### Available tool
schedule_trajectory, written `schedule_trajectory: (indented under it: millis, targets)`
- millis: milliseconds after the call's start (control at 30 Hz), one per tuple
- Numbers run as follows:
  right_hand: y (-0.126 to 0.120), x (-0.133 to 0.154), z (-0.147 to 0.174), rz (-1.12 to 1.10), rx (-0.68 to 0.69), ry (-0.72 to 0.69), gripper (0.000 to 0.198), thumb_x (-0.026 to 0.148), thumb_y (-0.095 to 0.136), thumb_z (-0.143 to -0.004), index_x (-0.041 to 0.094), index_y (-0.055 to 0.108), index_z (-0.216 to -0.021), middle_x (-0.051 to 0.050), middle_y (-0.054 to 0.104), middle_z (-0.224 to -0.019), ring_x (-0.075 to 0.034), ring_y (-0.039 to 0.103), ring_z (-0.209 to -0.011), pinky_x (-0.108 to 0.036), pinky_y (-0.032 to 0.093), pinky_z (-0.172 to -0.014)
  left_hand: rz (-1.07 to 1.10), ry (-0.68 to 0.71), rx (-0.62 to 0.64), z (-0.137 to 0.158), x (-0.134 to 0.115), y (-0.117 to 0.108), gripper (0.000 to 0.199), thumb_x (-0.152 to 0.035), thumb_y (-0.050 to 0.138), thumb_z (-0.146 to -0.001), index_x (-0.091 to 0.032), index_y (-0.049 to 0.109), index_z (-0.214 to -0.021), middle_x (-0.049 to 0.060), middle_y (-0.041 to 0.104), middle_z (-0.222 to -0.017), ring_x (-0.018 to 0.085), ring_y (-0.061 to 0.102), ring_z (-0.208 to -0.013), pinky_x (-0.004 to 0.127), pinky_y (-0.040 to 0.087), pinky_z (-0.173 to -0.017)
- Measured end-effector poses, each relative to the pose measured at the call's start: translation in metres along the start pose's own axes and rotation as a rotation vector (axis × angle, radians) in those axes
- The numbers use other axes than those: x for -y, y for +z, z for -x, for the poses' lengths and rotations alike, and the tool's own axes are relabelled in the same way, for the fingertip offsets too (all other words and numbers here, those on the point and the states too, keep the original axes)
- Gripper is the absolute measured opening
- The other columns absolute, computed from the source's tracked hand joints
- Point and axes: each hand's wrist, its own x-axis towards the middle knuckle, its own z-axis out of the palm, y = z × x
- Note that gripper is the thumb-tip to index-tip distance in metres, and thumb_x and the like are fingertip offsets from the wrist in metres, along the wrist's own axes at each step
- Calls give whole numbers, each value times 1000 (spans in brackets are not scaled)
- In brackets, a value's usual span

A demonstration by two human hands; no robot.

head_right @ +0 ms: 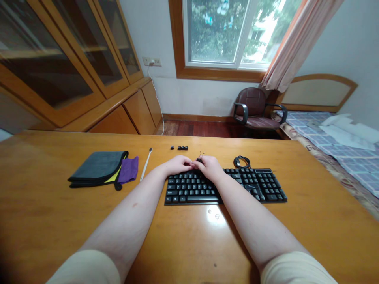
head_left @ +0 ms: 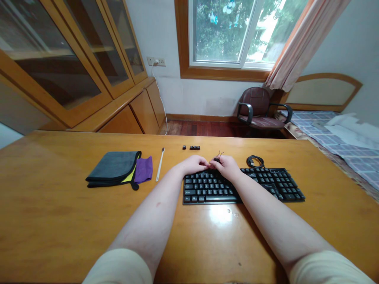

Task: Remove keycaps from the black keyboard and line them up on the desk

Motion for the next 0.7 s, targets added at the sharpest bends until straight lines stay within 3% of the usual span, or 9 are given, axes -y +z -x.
schedule_trajectory:
  millis: [133, 233, 400, 700]
  targets:
    - [1, -7, -3, -331, -208, 137, 35, 49, 53, -80, 15, 61, -74, -7, 69, -67, -15, 65, -59, -28, 54, -63, 27, -25, 1, 0, -2, -1, 22, -25, 56, -74, -17, 72, -87, 2, 71, -86, 16, 63, -82, 24, 45, -79]
    - [1, -10, -6, -481, -271, 180, 36, 51, 60, -74, 15, 61, -76, -7, 70, -71, -16, 66, -60, -29, 55, -62, 96, -6, 13, 1, -3, -2, 22, -23, 57, -74, -16, 70, -90, 3, 71, -91, 17, 63, -87, 27, 45, -84]
    - [2, -14, -10, -595, -163, 138, 33, 48, 64, -71, 15, 65, -73, -6, 70, -73, -17, 66, -67, -30, 56, -65, 315, -12, -58, 0, 0, -1, 45, -25, 65, -71, -14, 59, -114, 8, 67, -103, 17, 61, -90, 30, 46, -83]
    - [4, -9, -12, -618, -115, 133, 27, 43, 66, -67, 17, 67, -70, -4, 69, -76, -18, 65, -72, -32, 56, -69, 306, -22, -168, -4, 5, 4, 30, -28, 67, -69, -12, 65, -94, 5, 67, -83, 14, 60, -72, 27, 48, -70]
